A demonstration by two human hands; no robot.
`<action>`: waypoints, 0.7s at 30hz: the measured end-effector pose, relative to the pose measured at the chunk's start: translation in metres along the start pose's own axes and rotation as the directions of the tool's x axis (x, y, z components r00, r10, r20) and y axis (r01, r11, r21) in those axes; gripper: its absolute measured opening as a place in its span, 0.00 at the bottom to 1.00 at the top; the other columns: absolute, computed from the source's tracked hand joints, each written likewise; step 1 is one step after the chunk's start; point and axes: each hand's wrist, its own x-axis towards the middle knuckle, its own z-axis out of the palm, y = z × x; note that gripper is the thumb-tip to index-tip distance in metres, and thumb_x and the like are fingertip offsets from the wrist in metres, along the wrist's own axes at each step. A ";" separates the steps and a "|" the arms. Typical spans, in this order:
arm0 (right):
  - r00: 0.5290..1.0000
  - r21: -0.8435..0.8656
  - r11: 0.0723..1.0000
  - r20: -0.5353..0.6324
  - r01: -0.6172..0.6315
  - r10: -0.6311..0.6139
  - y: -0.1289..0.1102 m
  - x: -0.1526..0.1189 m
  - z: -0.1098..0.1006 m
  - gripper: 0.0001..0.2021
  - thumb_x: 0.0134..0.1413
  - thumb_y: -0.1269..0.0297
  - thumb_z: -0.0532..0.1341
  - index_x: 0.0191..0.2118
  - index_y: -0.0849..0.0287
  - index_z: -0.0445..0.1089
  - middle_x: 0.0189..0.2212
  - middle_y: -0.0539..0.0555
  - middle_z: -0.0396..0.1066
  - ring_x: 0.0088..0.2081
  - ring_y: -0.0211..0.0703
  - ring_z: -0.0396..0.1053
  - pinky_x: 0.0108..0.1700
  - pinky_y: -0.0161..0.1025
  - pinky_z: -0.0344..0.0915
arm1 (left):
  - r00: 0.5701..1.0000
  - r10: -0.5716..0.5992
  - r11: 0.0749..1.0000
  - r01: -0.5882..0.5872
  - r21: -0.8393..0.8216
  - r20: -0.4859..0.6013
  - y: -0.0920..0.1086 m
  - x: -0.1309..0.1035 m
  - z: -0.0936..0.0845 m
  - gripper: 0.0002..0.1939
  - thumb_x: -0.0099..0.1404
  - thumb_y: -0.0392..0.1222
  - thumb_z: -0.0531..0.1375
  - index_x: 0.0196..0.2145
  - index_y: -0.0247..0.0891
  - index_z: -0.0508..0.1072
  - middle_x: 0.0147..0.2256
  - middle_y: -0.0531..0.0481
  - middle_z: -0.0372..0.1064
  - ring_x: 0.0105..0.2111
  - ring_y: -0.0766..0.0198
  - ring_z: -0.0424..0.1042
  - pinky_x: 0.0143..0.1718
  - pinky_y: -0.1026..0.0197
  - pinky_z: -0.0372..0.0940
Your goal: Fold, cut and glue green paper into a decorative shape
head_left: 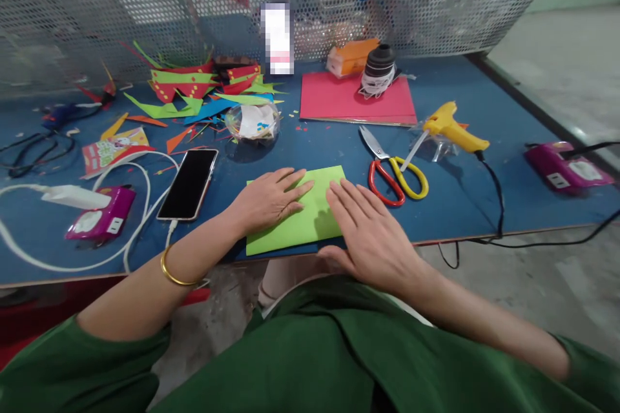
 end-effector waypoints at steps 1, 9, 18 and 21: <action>0.999 0.020 1.000 0.040 -0.020 0.019 0.001 0.007 0.009 0.44 0.64 0.38 0.49 0.64 0.81 0.59 0.65 0.76 0.58 0.67 0.65 0.55 0.67 0.57 0.53 | 1.000 -0.006 1.000 0.006 -0.001 0.004 0.000 0.000 -0.001 0.28 0.76 0.54 0.45 0.65 0.38 0.64 0.66 0.37 0.59 0.64 0.47 0.60 0.59 0.44 0.63; 0.992 0.052 0.999 0.127 -0.015 0.008 0.002 -0.028 0.032 0.46 0.62 0.39 0.53 0.67 0.82 0.53 0.67 0.78 0.53 0.70 0.66 0.48 0.67 0.59 0.51 | 0.999 -0.039 0.999 0.040 -0.029 0.026 0.001 -0.003 -0.003 0.30 0.75 0.57 0.43 0.66 0.40 0.63 0.67 0.40 0.56 0.65 0.48 0.58 0.61 0.43 0.60; 0.996 -0.012 0.999 0.079 -0.046 0.047 -0.004 -0.056 0.035 0.41 0.66 0.43 0.51 0.67 0.80 0.53 0.68 0.73 0.52 0.70 0.64 0.46 0.67 0.57 0.52 | 0.991 -0.127 0.992 0.126 0.007 0.038 0.026 0.001 -0.022 0.25 0.76 0.46 0.47 0.64 0.34 0.65 0.67 0.37 0.57 0.67 0.47 0.57 0.64 0.42 0.57; 0.996 -0.012 0.999 0.087 -0.036 0.037 -0.004 -0.055 0.034 0.41 0.66 0.44 0.52 0.67 0.80 0.53 0.68 0.73 0.53 0.70 0.64 0.48 0.67 0.57 0.52 | 0.995 -0.097 0.993 0.099 -0.060 0.029 0.066 -0.003 -0.026 0.27 0.76 0.49 0.46 0.64 0.33 0.65 0.66 0.38 0.60 0.66 0.48 0.58 0.65 0.44 0.56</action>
